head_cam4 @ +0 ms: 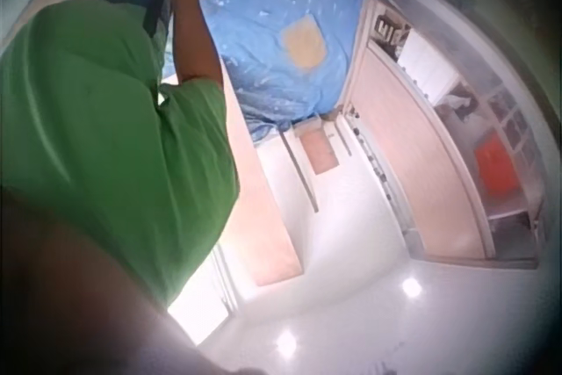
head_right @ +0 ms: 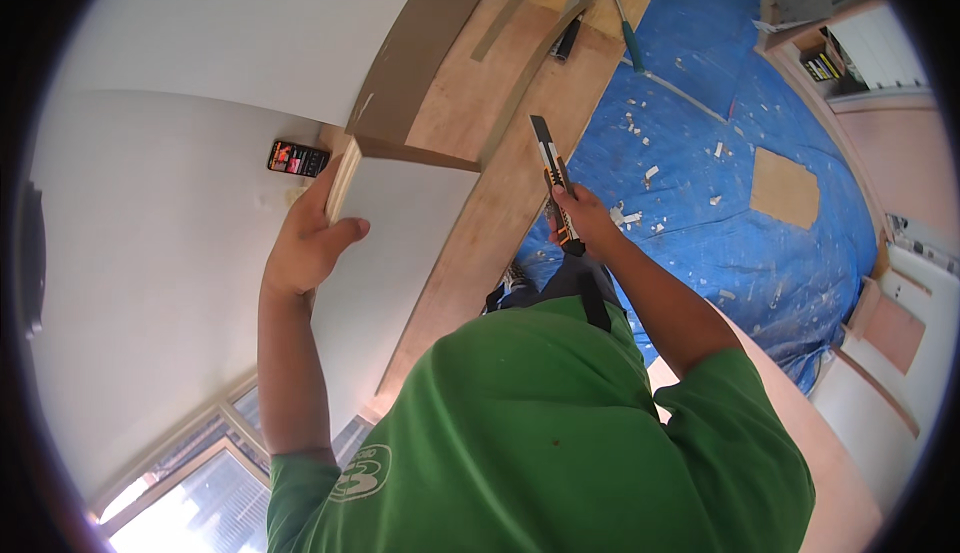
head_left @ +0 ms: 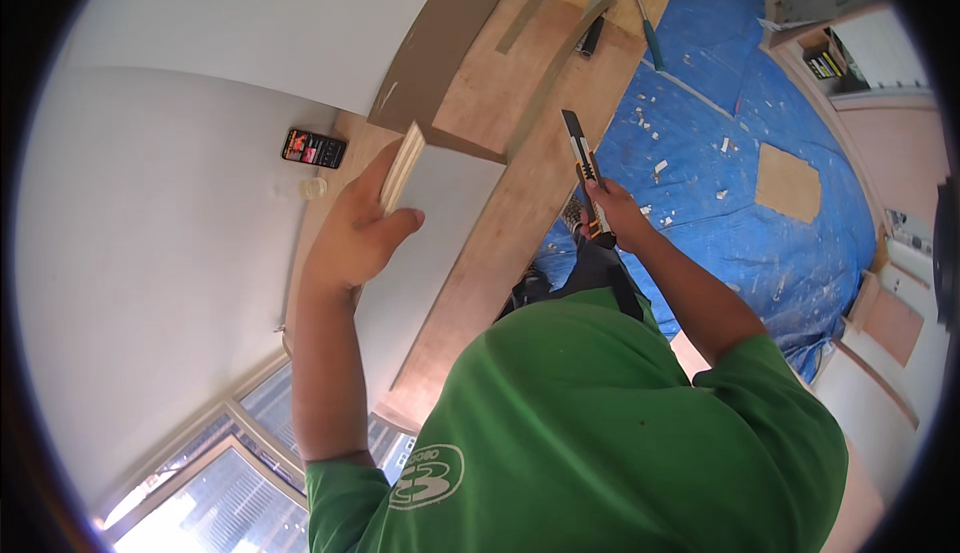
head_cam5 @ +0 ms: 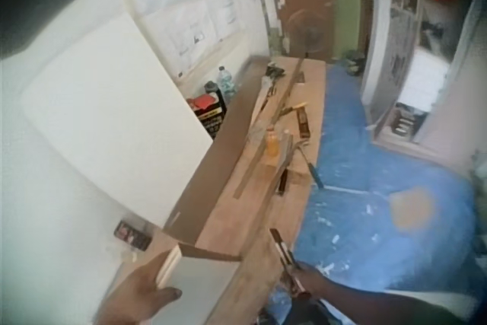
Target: The person cuts a white laminated board using a utility knife and a metal ruler, then files the edges with a hand file and taps the board with a hammer. The person flips the board and repeats cutting and filing on the opposite side.
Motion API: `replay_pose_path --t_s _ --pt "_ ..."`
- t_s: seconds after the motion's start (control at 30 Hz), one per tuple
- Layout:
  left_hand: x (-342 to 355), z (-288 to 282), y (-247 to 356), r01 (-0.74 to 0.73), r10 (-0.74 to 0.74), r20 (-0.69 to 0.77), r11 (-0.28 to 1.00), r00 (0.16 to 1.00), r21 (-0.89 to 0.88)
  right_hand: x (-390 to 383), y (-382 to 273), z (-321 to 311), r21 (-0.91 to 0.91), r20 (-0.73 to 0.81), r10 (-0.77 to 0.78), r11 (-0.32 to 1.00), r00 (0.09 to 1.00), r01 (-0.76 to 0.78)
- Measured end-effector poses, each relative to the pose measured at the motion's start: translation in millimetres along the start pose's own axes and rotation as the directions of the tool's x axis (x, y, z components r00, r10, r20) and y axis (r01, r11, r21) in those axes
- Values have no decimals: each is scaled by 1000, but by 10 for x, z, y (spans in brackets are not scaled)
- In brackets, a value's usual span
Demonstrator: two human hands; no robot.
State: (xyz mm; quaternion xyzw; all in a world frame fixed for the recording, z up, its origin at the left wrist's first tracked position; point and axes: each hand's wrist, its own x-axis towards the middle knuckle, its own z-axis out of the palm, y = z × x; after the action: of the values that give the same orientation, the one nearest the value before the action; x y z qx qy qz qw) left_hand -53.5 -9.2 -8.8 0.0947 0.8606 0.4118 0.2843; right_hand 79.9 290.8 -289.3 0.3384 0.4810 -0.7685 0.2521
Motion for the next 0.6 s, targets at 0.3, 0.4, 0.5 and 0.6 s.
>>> replay_pose_path --t_s 0.3,0.4,0.5,0.6 --pt "89 -79 -144 -46 46 -2 998 999 31 -34 586 420 -227 -77 -170 962 982 148" --pt "76 -35 -128 -101 101 -27 995 995 8 8 577 468 -151 -21 -157 977 987 153" --pt "36 -4 -103 -12 12 -18 1000 1000 11 43 524 466 27 89 -132 991 987 130" --pt "39 13 -76 -3 3 10 999 1000 35 88 503 416 116 93 -107 989 990 96"
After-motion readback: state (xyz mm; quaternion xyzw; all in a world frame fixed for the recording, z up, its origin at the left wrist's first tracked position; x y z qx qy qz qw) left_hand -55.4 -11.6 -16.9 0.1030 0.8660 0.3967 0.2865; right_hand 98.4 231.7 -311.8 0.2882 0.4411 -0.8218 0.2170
